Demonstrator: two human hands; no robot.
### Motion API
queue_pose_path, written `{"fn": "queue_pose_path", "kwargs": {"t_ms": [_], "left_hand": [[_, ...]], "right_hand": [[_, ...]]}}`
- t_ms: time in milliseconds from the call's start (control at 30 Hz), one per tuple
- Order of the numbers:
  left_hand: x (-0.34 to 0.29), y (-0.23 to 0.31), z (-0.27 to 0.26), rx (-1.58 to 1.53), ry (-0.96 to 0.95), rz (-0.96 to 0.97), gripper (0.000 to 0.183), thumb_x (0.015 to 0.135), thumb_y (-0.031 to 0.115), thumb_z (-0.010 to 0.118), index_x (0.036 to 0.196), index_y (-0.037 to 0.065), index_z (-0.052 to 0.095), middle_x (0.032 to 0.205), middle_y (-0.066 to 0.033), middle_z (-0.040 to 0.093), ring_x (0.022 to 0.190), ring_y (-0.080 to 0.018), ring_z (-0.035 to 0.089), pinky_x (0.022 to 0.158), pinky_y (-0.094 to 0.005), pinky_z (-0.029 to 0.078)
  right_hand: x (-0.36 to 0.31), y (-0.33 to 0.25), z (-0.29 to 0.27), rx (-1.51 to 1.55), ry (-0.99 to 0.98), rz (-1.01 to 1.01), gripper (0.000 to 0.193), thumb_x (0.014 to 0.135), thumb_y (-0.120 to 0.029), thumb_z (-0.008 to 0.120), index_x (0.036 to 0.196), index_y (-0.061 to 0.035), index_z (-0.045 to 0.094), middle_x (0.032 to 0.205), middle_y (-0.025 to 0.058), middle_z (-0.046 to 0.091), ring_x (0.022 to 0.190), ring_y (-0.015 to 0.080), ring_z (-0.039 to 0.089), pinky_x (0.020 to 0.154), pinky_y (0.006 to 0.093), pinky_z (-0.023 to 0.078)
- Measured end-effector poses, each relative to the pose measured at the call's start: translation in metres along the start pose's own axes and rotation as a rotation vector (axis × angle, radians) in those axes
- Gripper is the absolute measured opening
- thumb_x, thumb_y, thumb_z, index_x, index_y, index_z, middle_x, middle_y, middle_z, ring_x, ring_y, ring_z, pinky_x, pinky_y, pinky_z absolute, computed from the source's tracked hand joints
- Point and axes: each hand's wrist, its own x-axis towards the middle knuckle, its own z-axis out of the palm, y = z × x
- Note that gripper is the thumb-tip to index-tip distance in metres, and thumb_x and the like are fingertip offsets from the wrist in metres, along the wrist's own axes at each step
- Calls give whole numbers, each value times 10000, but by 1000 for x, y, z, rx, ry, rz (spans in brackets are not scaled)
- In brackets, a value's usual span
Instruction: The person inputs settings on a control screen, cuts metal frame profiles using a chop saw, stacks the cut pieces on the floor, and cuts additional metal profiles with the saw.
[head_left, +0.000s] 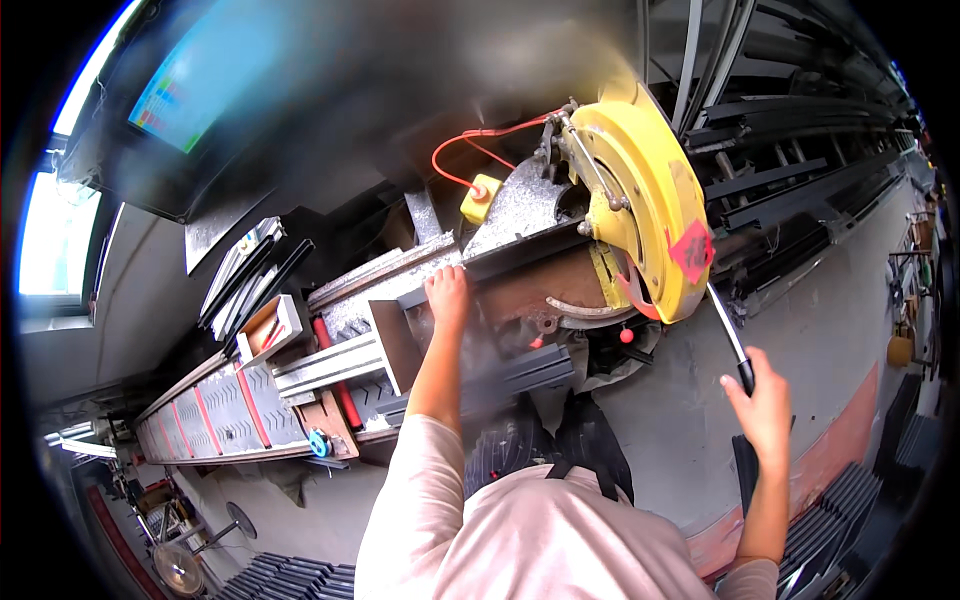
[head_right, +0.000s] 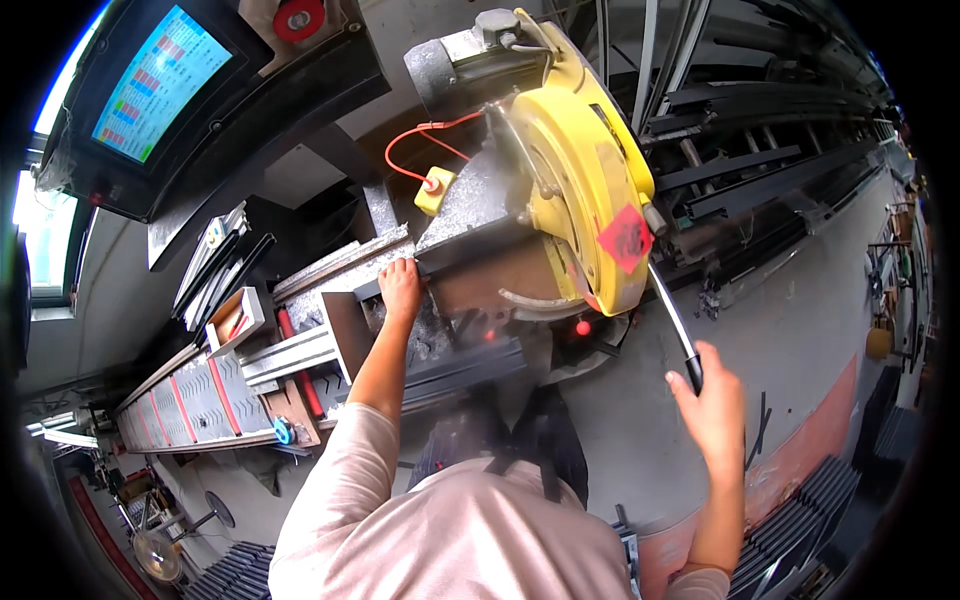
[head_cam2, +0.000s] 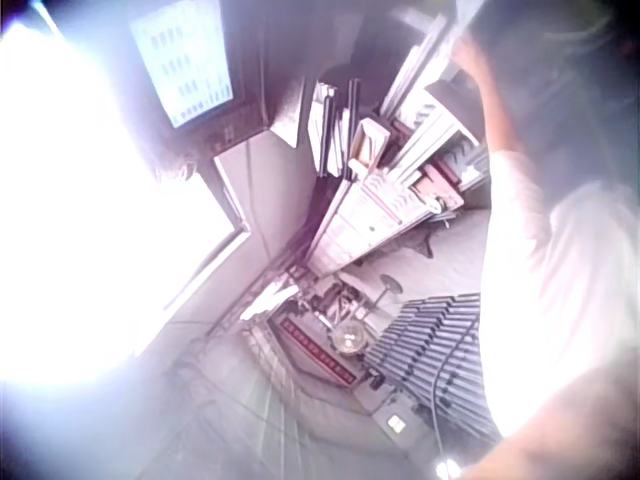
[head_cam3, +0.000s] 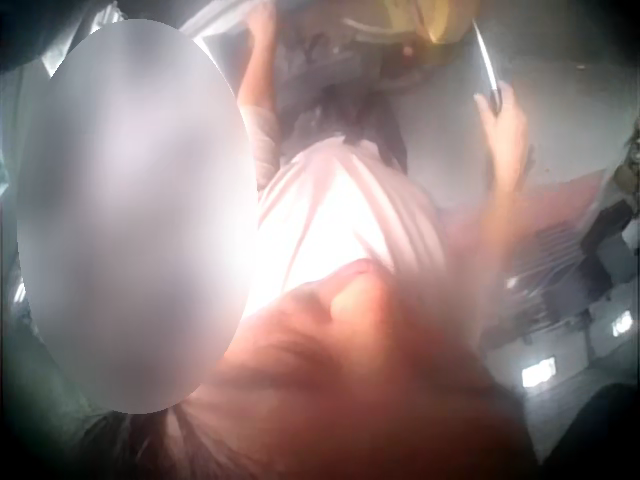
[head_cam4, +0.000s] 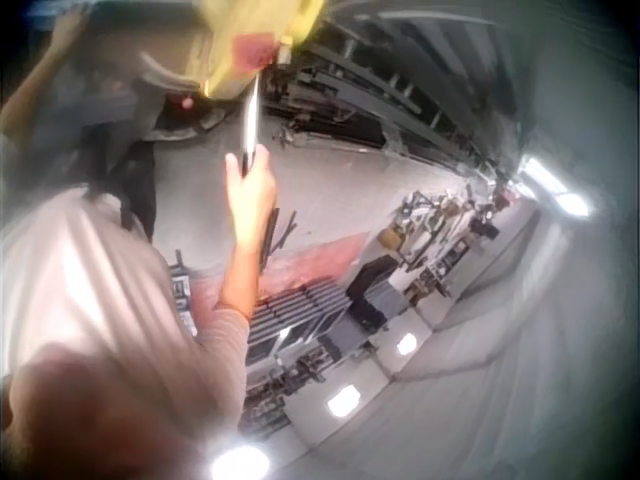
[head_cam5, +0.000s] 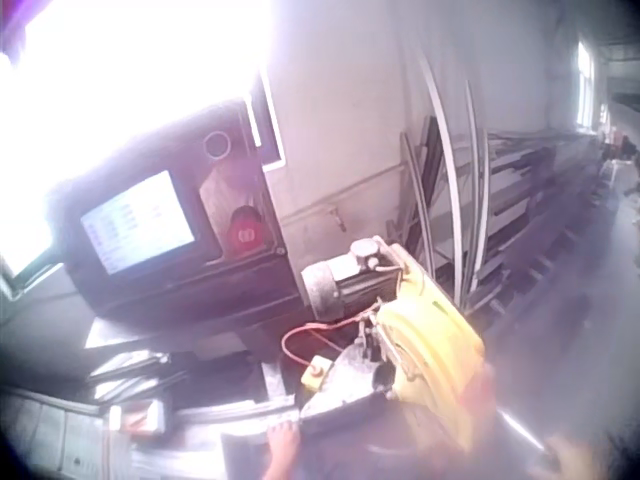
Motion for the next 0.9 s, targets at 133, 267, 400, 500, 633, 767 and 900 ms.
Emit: {"fn": "queue_pose_path", "kwargs": {"t_ms": [133,267,400,500,633,767,900], "left_hand": [[5,8,-4,-29,2,-9,286,700,272,729,880,98,590,903,-66,578,937,-250,563,841,-413,416],[3,7,-3,-17,-89,-28,370,702,313,764,942,88,595,963,-67,585,975,-255,566,855,-424,415],[1,-2,5,10,-100,-28,393,699,341,771,946,94,590,963,-67,589,970,-262,572,826,-427,427],[2,1,8,30,-109,-14,390,725,368,755,949,95,590,956,-67,595,965,-266,576,815,-432,439],[3,3,6,1,-153,-6,406,747,350,755,975,66,575,983,-98,577,980,-300,562,817,-449,439],[5,2,6,25,-179,-15,407,755,364,749,979,70,579,996,-96,575,1000,-296,561,834,-447,439],[5,6,4,49,-178,-13,410,756,369,748,983,73,578,1005,-98,581,1015,-296,566,850,-450,441]], "right_hand": [[3,41,50,-27,2,35,381,823,-202,703,1123,-35,540,790,227,645,785,426,639,671,457,497],[6,54,69,-50,43,25,328,830,-210,692,1068,-46,535,781,215,649,772,431,634,661,478,494],[9,57,74,-73,21,4,291,837,-213,683,1014,-53,518,756,201,645,748,428,634,646,495,491],[9,66,80,-48,40,-4,278,844,-210,674,1008,-53,513,749,196,646,735,420,636,648,494,498],[9,71,85,-60,21,10,268,851,-212,667,1009,-57,514,752,190,651,728,413,638,652,491,506],[9,74,90,-51,20,-3,261,853,-207,663,1001,-53,512,746,195,649,719,420,635,648,499,506],[10,76,92,-37,15,2,255,853,-200,661,990,-49,509,733,201,646,712,424,634,642,505,506]]}}
